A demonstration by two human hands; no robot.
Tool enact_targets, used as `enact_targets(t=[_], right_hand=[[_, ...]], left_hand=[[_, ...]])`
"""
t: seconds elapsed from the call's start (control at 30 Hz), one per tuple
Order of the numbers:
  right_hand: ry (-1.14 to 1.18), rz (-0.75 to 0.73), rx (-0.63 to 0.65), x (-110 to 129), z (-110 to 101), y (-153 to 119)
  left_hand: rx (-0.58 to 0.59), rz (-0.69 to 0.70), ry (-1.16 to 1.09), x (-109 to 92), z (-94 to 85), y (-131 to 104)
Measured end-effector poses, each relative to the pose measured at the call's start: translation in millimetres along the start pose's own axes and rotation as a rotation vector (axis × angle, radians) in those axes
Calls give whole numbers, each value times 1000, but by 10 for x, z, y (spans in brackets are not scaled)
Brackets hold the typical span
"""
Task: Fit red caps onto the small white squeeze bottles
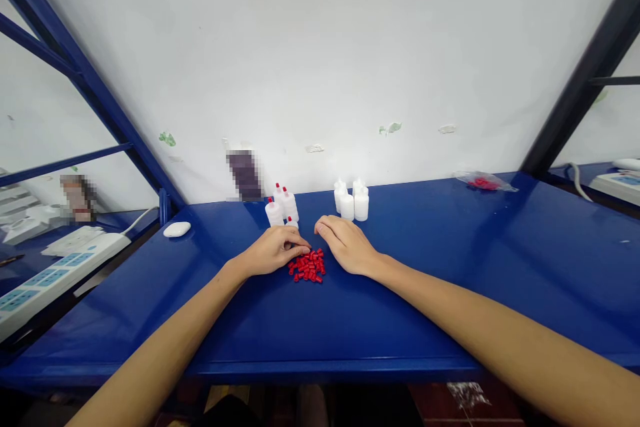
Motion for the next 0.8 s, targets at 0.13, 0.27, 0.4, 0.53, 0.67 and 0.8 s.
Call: enact_targets(t=[0.13,0.27,0.4,0.53,0.67,0.8], right_hand=[[3,10,4,-8,2,-3],[5,16,11,-15,10,-1],[8,26,16,-23,17,10],[13,45,29,-40,29,12],[-15,45,30,-38,32,3],[-21,39,29,-29,32,2]], left_hand=[[26,-48,-75,59,-55,-23],[106,-63,-157,105,-68,-55],[132,-33,-180,97,-60,-56],[120,-34,-189,111,-52,-43],[113,-49,-177,130,-56,-39],[92,-59,-138,127,-77,-44]])
Point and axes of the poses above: each hand's wrist, its own y-axis towards the middle knuckle, its own z-axis out of the palm, x = y × z, the point moved 10 cm from there along y, towards the middle knuckle, and after that the axes turned 11 degrees about -y, right-handed, at the moved point
